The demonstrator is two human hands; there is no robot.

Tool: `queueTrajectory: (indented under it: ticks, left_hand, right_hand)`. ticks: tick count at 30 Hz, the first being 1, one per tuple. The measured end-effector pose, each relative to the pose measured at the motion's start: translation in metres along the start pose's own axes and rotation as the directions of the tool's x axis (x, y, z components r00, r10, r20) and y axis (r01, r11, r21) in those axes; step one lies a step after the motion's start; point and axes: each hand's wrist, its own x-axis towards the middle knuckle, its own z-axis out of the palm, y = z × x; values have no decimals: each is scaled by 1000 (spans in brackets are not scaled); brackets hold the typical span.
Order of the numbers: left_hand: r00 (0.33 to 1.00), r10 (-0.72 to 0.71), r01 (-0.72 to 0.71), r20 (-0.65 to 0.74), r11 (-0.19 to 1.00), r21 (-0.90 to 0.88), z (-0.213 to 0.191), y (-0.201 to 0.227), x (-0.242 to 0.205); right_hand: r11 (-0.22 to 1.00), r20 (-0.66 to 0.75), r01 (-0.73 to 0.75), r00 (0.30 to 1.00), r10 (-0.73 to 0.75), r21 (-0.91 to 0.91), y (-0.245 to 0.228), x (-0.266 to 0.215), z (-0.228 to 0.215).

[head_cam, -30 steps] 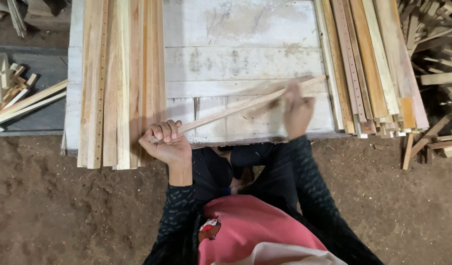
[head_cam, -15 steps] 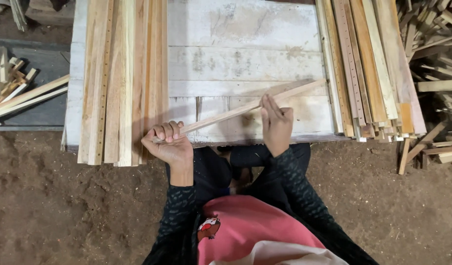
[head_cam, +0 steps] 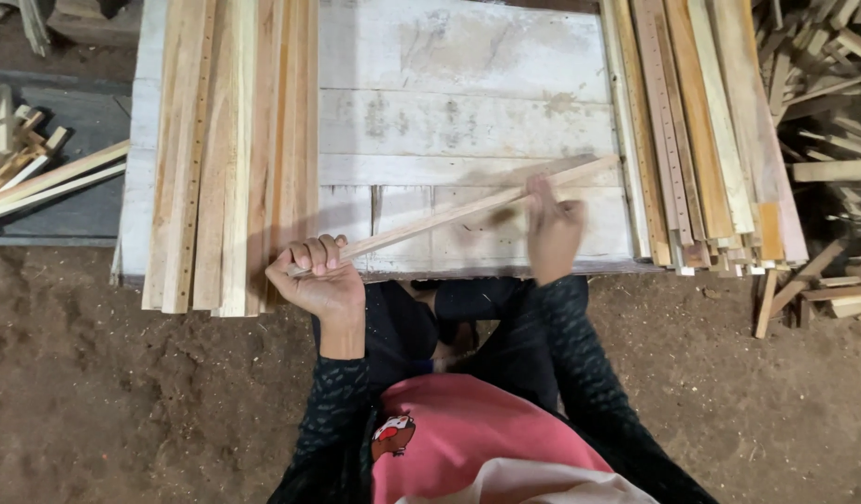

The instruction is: The person sits on the ground and smooths the surface of thin wooden slats using a small handheld abrasive block. They hold each slat with one hand and rub the block along its length, then place the finished slat aside and pick up another.

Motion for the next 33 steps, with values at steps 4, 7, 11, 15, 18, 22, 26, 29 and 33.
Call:
queueTrajectory:
  ticks: [4, 7, 11, 15, 18, 22, 26, 29, 33]
  left_hand:
    - [1000, 2, -2, 13, 1000, 2, 1, -1, 2]
    - [1000, 5, -5, 26, 1000, -12, 1, -1, 3]
    - [1000, 16, -16, 13, 1000, -6, 7, -2, 4]
    - [998, -24, 25, -59, 1000, 6, 8, -1, 4]
    - [991, -61, 64, -117, 998, 18, 5, 3, 2]
    - [966, -129, 133, -224, 991, 3, 5, 12, 4]
    - [955, -152, 170, -256, 984, 48, 33, 24, -16]
    - [958, -121, 146, -260, 986, 82, 40, 23, -24]
    - [989, 42, -29, -141, 995, 94, 34, 10, -22]
  right_hand:
    - [935, -103, -114, 991, 84, -335, 134, -5, 57]
    - [876, -98, -160, 987, 130, -454, 145, 14, 51]
    - [915, -130, -118, 989, 73, -385, 86, 9, 32]
    - [953, -72, -109, 993, 93, -283, 97, 7, 29]
    - [934, -9, -158, 987, 163, -322, 161, 17, 45]
    - [780, 86, -603, 797, 598, 167, 227, 18, 37]
    - [662, 257, -703, 711, 654, 261, 150, 36, -14]
    - [790, 270, -604, 782, 562, 107, 178, 9, 25]
    - [986, 134, -166, 977, 167, -20, 113, 11, 27]
